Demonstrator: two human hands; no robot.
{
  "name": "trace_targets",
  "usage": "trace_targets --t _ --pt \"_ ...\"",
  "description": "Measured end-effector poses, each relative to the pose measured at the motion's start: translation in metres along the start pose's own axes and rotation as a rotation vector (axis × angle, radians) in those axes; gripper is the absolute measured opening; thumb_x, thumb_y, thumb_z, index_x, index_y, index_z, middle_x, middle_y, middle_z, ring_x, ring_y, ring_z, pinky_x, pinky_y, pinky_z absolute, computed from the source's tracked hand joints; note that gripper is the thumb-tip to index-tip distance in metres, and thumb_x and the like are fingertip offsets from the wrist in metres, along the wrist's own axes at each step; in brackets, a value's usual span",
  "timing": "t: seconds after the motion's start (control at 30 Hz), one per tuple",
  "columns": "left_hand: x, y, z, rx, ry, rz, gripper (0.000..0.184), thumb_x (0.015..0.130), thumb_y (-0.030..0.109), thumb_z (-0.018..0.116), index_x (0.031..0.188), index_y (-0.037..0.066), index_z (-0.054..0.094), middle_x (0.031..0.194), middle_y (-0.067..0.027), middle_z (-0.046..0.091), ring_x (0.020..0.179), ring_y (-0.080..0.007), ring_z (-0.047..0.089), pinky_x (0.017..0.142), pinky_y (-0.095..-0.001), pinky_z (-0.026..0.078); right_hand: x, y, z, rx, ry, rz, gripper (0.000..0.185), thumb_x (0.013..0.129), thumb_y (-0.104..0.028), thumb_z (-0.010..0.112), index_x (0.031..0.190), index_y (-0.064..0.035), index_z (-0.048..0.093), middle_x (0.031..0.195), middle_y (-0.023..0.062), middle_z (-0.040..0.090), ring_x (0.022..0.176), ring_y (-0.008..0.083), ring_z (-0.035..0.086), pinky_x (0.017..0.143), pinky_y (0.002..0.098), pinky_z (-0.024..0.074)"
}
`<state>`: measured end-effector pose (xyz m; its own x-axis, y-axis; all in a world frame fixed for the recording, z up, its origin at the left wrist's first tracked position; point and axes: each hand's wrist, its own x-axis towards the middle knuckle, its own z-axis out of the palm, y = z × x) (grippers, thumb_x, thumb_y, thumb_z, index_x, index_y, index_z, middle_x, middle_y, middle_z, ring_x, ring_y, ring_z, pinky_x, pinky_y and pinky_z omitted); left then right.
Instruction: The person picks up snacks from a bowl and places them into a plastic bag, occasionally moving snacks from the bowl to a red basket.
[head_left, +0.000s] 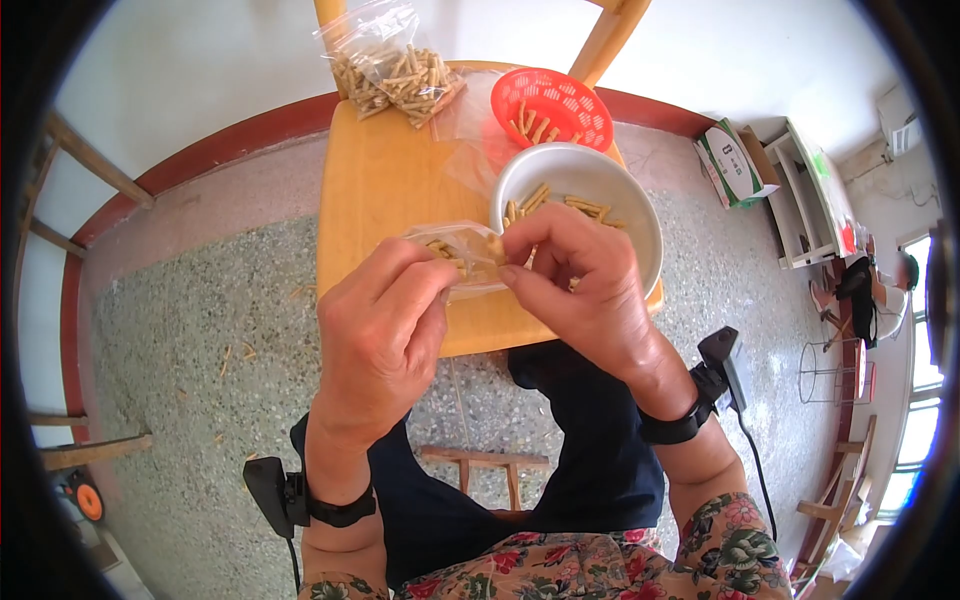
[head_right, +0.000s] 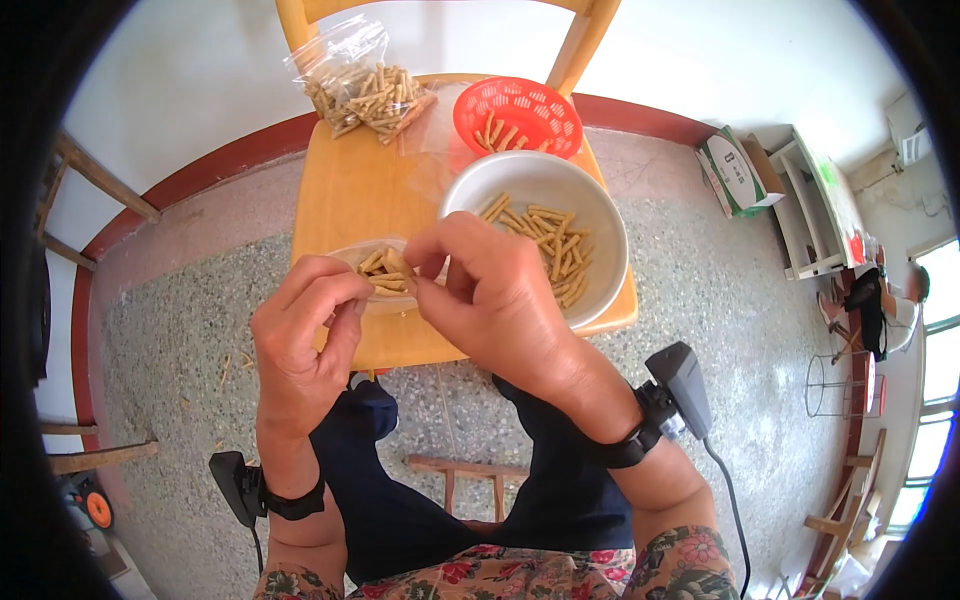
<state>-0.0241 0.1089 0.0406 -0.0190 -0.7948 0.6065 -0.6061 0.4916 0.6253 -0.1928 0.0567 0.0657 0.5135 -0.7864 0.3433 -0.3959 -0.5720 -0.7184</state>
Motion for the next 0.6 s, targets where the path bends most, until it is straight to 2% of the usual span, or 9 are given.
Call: trace_targets --t 0.07,0.1,0.17,0.27,0.4,0.47,0.6 --pt "0.0 -0.001 0.001 -0.001 0.0 0.0 0.025 0.061 -0.014 0.058 0.081 0.001 0.056 0.076 -0.0104 0.053 0.065 -0.0286 0.057 0.055 -0.033 0.045 0.001 -0.003 -0.003 0.656 0.016 0.316 0.01 0.077 0.002 0.06 0.083 -0.0017 0.053 0.071 0.0013 0.054 0.05 0.0092 0.051 0.043 0.0194 0.0369" --pt "0.0 -0.001 0.001 0.0 0.002 -0.001 0.024 0.061 -0.014 0.058 0.08 0.001 0.056 0.076 -0.0103 0.053 0.065 -0.0284 0.057 0.055 -0.033 0.045 0.002 -0.005 -0.007 0.656 0.017 0.316 0.01 0.077 0.002 0.06 0.083 -0.0017 0.053 0.071 0.0013 0.054 0.05 0.0092 0.051 0.043 0.0194 0.0369" --pt "0.0 -0.001 0.0 0.003 -0.001 -0.003 0.024 0.061 -0.014 0.058 0.08 0.001 0.056 0.076 -0.0103 0.053 0.065 -0.0283 0.057 0.055 -0.0329 0.045 0.004 -0.005 -0.016 1.035 -0.022 0.44 0.012 0.077 0.002 0.058 0.087 -0.0003 0.052 0.072 0.0014 0.055 0.049 0.0048 0.049 0.039 0.016 0.0333" --pt "0.001 -0.001 0.001 0.006 0.0 0.001 0.024 0.061 -0.014 0.058 0.08 0.001 0.056 0.076 -0.0103 0.054 0.065 -0.0281 0.057 0.055 -0.0328 0.045 0.003 -0.006 -0.016 1.203 -0.03 0.463 0.017 0.076 0.003 0.058 0.09 0.0005 0.05 0.071 0.0041 0.055 0.047 0.0049 0.049 0.037 0.0163 0.0323" --pt "0.001 0.0 0.002 0.005 -0.005 0.004 0.024 0.061 -0.014 0.058 0.08 0.001 0.057 0.077 -0.0102 0.054 0.066 -0.0283 0.057 0.056 -0.0326 0.045 0.006 -0.008 -0.014 1.13 -0.024 0.477 0.017 0.076 0.004 0.057 0.091 0.0003 0.049 0.069 0.003 0.055 0.048 0.0043 0.049 0.037 0.0166 0.0329" --pt "0.002 0.0 0.001 0.006 -0.008 0.003 0.024 0.061 -0.014 0.058 0.08 0.001 0.057 0.077 -0.0103 0.054 0.066 -0.0284 0.057 0.056 -0.0326 0.045 0.006 -0.007 -0.013 0.906 -0.006 0.45 0.016 0.076 0.003 0.057 0.09 0.0004 0.049 0.068 0.0027 0.054 0.049 0.0045 0.049 0.04 0.0153 0.0349" --pt "0.001 0.0 0.001 0.003 -0.01 -0.003 0.024 0.062 -0.014 0.058 0.081 0.001 0.057 0.077 -0.0103 0.054 0.066 -0.0286 0.057 0.056 -0.0327 0.045 0.004 -0.003 -0.002 0.727 -0.002 0.389 0.015 0.074 0.002 0.058 0.086 -0.0002 0.05 0.068 0.0018 0.054 0.051 0.0031 0.049 0.043 0.0163 0.0362"
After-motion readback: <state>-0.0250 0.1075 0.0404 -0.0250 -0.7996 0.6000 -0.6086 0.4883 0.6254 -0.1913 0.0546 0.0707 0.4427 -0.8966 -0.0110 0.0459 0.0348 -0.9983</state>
